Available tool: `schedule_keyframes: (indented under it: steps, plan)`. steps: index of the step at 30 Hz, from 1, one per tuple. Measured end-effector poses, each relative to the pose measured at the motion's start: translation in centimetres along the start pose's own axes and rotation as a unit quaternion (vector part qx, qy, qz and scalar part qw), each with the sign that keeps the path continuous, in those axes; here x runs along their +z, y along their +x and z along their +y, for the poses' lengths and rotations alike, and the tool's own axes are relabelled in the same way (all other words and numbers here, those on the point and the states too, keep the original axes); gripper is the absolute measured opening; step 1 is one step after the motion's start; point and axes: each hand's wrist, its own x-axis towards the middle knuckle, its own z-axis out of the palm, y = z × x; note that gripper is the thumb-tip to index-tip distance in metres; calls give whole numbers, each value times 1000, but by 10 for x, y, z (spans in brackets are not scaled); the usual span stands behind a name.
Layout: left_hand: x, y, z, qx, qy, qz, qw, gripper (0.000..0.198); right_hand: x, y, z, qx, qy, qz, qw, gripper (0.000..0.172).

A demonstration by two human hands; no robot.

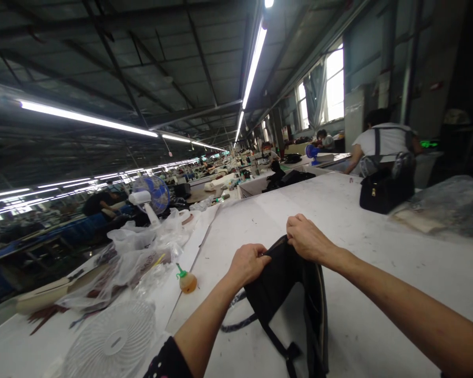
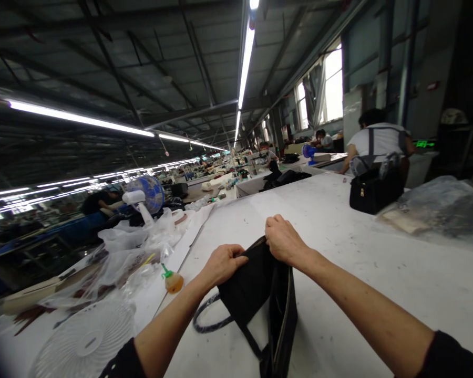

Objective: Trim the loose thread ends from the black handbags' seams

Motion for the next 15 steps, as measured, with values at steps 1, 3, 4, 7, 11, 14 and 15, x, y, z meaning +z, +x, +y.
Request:
schedule_keyframes:
  steps: [1, 3, 4, 7, 11, 14, 15]
  plan:
    - [0, 0, 0, -1, 0, -3, 1000, 19, 0, 0, 0, -2, -3, 1, 1000, 12]
    - [-1, 0, 0, -2, -2, -7, 1000, 19, -2, 1, -2, 8, -9, -8, 1000, 13]
    - [-1, 0, 0, -3, -3, -7, 1000, 19, -2, 1, -3, 23, -11, -16, 1000, 13]
    - [-2, 0, 2, -4, -6, -9, 1000, 18, -2, 2, -5, 79, -20, -41, 996, 12]
    - [-3, -2, 4, -7, -8, -14, 1000, 18, 1, 6, -8, 105, -39, -45, 993, 13]
    - [-5, -2, 5, 3, -12, -27, 1000, 18, 2, 8, -9, 98, -47, -47, 993, 14]
    - [-5, -1, 5, 8, -14, -37, 999, 17, 2, 9, -10, 95, -49, -47, 993, 14]
